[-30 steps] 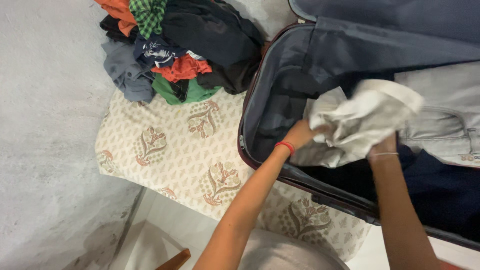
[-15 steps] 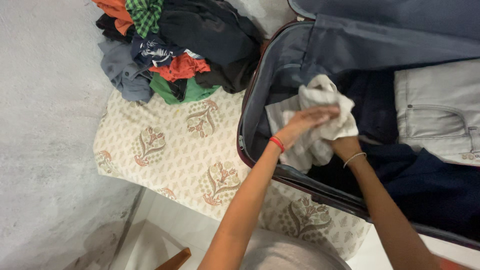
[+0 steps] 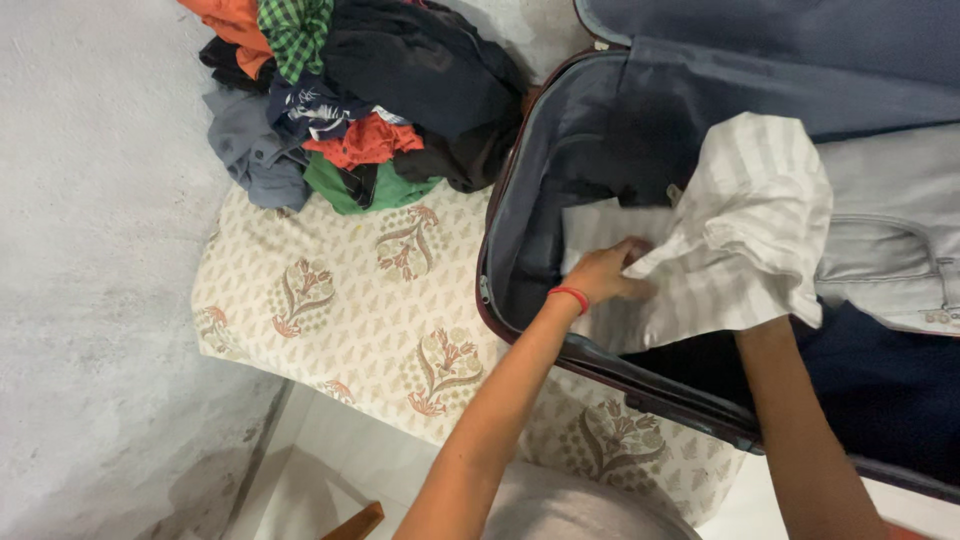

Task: The person removes several items of clothing, including shirts and a hat, from a suitcase one by one and places them onto a pile on a nearby surface.

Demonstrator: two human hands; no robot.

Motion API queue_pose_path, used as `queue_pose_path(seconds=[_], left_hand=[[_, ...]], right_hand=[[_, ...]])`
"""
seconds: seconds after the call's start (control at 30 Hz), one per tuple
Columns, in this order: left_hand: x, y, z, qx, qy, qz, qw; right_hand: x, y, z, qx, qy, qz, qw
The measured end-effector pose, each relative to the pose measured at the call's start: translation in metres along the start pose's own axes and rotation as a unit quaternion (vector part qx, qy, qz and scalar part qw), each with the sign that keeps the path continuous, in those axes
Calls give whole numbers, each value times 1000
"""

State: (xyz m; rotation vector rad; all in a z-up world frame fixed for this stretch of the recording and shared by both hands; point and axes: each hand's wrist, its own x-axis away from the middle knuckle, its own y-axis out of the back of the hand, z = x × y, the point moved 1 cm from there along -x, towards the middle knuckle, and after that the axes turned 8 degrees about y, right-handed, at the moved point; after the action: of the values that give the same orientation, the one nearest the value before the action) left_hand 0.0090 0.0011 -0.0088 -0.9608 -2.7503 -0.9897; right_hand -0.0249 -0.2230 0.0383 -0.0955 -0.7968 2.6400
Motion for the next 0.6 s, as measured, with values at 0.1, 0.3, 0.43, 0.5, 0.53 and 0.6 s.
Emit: queue_pose_path(seconds=[0.1, 0.3, 0.43, 0.5, 0.53, 0.6], left_hand=[[-1, 7, 2, -99, 38, -108, 988], [5, 45, 1, 159, 105, -359, 914], [2, 42, 0, 284, 61, -316, 903], [-6, 32, 2, 260, -17, -259, 930], [-11, 27, 4, 247, -56, -230, 940], [-13, 18, 8, 224, -108, -155, 956]], right_hand=[[-1, 12, -1, 16, 25, -25, 999], [-3, 69, -17, 301, 177, -127, 928], [-6, 66, -41, 644, 355, 5, 678], [3, 44, -48, 541, 272, 146, 782], [9, 32, -51, 500, 127, 165, 840], [20, 14, -50, 491, 59, 212, 843]])
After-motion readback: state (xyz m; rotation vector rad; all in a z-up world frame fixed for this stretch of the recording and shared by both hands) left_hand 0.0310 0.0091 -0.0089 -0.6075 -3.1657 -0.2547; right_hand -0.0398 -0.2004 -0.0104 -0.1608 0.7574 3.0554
